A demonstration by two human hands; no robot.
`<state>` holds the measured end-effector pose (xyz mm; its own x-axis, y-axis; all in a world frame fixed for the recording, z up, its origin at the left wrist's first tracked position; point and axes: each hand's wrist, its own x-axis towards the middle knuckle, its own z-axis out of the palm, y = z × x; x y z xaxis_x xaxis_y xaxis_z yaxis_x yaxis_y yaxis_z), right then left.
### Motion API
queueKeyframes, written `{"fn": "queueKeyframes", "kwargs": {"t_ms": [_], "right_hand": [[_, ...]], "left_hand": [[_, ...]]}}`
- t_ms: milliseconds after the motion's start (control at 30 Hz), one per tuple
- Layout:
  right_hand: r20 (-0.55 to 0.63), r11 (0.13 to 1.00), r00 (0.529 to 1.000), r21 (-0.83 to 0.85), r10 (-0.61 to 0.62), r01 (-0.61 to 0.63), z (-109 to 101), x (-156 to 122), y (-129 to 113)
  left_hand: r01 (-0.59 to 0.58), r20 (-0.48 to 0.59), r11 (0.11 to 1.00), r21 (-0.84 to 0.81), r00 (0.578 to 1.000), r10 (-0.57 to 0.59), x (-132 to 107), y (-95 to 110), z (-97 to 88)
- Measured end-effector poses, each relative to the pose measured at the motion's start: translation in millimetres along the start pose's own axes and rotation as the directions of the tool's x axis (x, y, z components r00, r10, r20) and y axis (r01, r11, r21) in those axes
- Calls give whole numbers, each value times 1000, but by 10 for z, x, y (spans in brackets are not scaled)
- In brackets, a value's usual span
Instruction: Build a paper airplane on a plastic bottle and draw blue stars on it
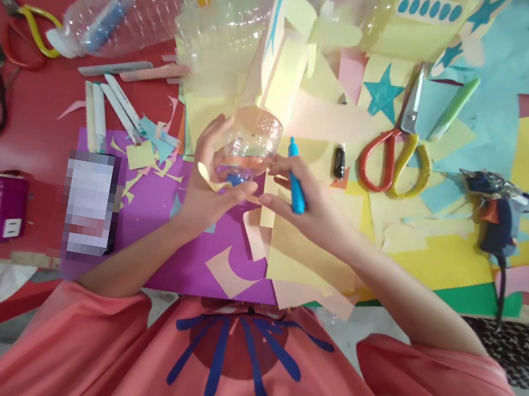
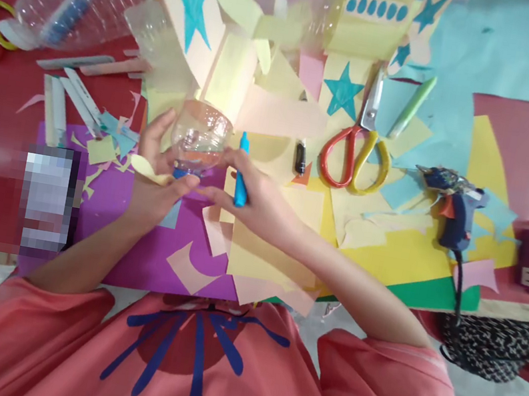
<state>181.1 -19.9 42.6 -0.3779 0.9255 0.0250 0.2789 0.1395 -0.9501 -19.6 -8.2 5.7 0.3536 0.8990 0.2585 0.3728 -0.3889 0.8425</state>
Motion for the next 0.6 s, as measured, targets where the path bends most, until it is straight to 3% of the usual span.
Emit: {"fn": "queueKeyframes", "kwargs": {"t_ms": [67, 133, 200, 300, 367, 500, 600], "right_hand": [[105, 999, 994, -53, 3, 2, -13, -89, -41], [209, 991, 978, -125, -17, 44, -93, -180, -98], [316, 980, 947, -162, -61, 117, -232, -263, -158], [418, 987, 901, -56, -116, 153, -494, -353, -190], [383, 990, 913, 64, -141, 126, -651, -382, -138], [150, 980, 983, 185, -101, 73, -769, -361, 95], [92, 990, 993, 125, -76, 64, -683, -297, 256]], "left_hand": [[35, -216, 982, -184, 974, -75, 41, -67, -27], [74, -315, 946, -315, 932, -178, 78, -153, -67], [114, -363, 914, -389, 893, -266, 103, -241, -120], [146, -403, 895, -422, 854, -330, 131, -344, -193], [172, -409, 875, -453, 832, -375, 159, -382, -220], [194, -396, 815, -546, 798, -455, 222, -412, -229], [195, -373, 840, -507, 829, -417, 224, -494, -249]]}}
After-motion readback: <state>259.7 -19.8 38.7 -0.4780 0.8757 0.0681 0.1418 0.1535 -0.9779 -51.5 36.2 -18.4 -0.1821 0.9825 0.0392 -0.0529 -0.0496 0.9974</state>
